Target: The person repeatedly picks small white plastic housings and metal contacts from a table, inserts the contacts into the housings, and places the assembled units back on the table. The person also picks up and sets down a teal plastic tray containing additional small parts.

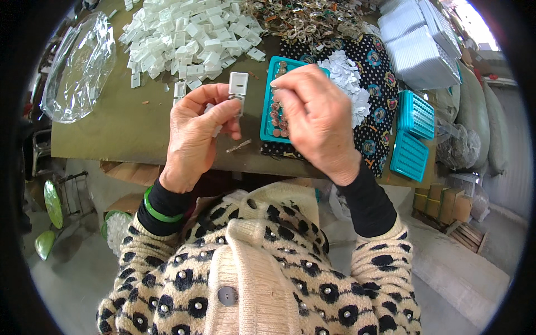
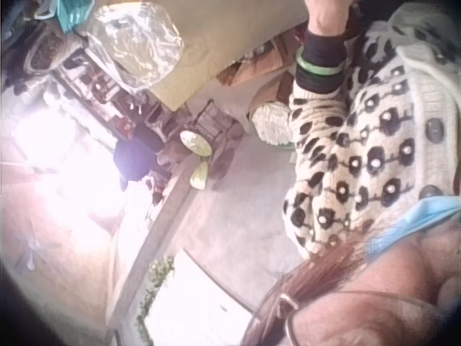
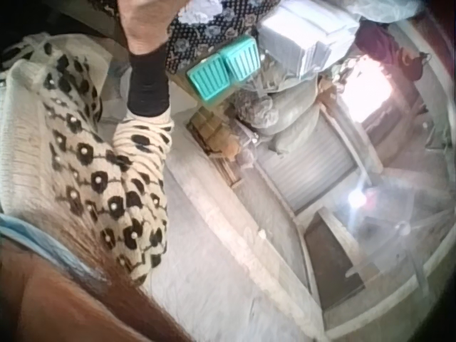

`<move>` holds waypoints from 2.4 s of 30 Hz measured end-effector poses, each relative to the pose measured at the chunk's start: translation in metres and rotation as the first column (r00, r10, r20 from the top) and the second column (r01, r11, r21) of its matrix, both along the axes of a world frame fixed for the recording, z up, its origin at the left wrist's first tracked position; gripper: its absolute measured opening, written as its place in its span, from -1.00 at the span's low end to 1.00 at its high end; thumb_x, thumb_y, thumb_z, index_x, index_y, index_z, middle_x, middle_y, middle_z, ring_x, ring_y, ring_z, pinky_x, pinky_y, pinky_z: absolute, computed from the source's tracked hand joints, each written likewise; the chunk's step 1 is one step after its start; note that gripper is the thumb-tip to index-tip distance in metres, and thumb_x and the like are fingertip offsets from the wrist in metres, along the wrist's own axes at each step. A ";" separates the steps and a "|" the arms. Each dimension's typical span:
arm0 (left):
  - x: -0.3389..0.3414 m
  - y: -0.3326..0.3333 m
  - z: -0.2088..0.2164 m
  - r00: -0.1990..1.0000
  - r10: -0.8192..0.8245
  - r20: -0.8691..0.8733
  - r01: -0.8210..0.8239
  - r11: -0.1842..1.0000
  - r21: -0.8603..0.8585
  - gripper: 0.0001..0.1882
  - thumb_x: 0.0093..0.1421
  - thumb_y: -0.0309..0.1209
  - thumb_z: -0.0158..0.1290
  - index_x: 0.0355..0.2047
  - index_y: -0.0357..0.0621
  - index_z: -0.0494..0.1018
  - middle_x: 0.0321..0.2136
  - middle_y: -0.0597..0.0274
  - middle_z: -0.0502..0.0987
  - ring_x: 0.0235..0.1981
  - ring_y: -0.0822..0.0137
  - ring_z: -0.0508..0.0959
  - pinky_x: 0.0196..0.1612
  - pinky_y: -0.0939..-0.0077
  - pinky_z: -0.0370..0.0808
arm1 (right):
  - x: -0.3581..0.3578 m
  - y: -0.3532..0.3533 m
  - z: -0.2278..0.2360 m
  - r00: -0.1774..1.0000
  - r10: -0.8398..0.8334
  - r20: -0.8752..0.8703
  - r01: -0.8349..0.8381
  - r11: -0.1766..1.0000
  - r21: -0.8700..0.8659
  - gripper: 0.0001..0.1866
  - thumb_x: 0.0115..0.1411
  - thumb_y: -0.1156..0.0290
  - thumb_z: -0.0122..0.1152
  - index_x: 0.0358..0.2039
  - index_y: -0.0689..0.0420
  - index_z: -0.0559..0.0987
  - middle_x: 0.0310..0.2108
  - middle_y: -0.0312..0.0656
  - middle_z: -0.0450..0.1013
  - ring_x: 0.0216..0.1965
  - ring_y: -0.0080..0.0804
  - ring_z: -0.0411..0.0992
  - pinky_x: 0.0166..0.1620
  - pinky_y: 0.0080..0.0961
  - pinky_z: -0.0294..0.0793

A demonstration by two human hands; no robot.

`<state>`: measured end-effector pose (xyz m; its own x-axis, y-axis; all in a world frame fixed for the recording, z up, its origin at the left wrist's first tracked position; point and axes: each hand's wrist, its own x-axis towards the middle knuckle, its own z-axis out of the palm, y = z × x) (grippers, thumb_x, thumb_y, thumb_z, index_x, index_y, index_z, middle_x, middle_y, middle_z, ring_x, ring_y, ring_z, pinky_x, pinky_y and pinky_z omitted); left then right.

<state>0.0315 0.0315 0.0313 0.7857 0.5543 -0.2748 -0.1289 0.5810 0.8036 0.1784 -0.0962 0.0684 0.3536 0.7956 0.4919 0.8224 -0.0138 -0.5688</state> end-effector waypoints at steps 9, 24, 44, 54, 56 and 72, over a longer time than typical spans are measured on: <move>-0.002 0.007 -0.007 0.994 -0.026 0.107 0.035 0.995 -0.089 -0.76 0.21 -0.49 0.12 -0.12 -0.29 0.47 -0.30 0.10 0.59 -0.46 0.40 0.57 -0.53 0.64 0.43 | 0.013 -0.032 -0.023 0.928 -0.049 0.368 0.122 0.977 -0.177 -0.79 0.00 0.65 0.26 -0.29 0.24 0.55 -0.40 -0.16 0.35 -0.34 -0.21 0.41 -0.28 -0.33 0.45; -0.006 0.011 -0.011 0.959 -0.084 0.269 0.127 0.981 -0.149 -0.68 0.24 -0.51 0.11 0.01 -0.26 0.45 -0.17 0.04 0.60 -0.22 0.26 0.65 -0.51 0.64 0.49 | -0.023 0.010 -0.002 0.999 -0.022 0.048 0.019 0.998 0.065 -0.85 0.05 0.64 0.29 -0.34 0.20 0.55 -0.38 -0.15 0.45 -0.38 -0.22 0.47 -0.33 -0.41 0.46; -0.001 0.006 -0.008 0.977 -0.027 0.212 0.074 0.974 -0.216 -0.81 0.22 -0.56 0.14 -0.14 -0.30 0.51 -0.36 0.15 0.59 -0.43 0.39 0.62 -0.58 0.67 0.44 | -0.011 0.030 -0.010 0.966 0.166 0.198 -0.188 0.977 0.102 -0.80 0.01 0.68 0.27 -0.36 0.22 0.47 -0.38 -0.15 0.41 -0.40 -0.24 0.40 -0.36 -0.41 0.42; -0.003 0.008 0.000 0.958 -0.102 0.267 0.108 0.994 -0.010 -0.84 0.19 -0.51 0.19 -0.22 -0.17 0.49 -0.34 0.21 0.58 -0.43 0.43 0.60 -0.56 0.72 0.42 | -0.014 0.023 0.002 0.225 0.150 -0.963 -0.189 0.976 0.108 -0.71 0.21 0.53 0.26 -0.12 0.24 0.38 -0.22 -0.22 0.45 -0.26 -0.63 0.41 -0.17 -0.65 0.47; -0.004 0.012 0.001 0.964 -0.132 0.231 0.130 0.991 0.024 -0.84 0.19 -0.50 0.19 -0.22 -0.16 0.48 -0.34 0.22 0.58 -0.43 0.43 0.59 -0.56 0.73 0.40 | -0.018 0.024 0.003 0.219 0.152 -0.964 -0.178 0.977 0.114 -0.70 0.22 0.51 0.26 -0.09 0.24 0.38 -0.20 -0.21 0.45 -0.22 -0.61 0.42 -0.12 -0.64 0.47; -0.015 0.016 -0.008 0.937 -0.067 0.343 0.142 0.970 -0.198 -0.83 0.25 -0.46 0.13 -0.18 -0.21 0.44 -0.30 0.05 0.61 -0.36 0.26 0.65 -0.62 0.70 0.29 | -0.033 0.040 0.002 0.830 0.061 -0.554 -0.027 0.997 0.070 -0.81 0.27 0.58 0.16 -0.10 0.30 0.55 -0.23 -0.11 0.58 -0.24 -0.54 0.53 -0.14 -0.65 0.53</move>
<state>0.0165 0.0475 0.0231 0.9025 0.4207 -0.0924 -0.2953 0.7606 0.5782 0.1458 -0.0562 0.0704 0.5459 0.7940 0.2676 0.3662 0.0612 -0.9285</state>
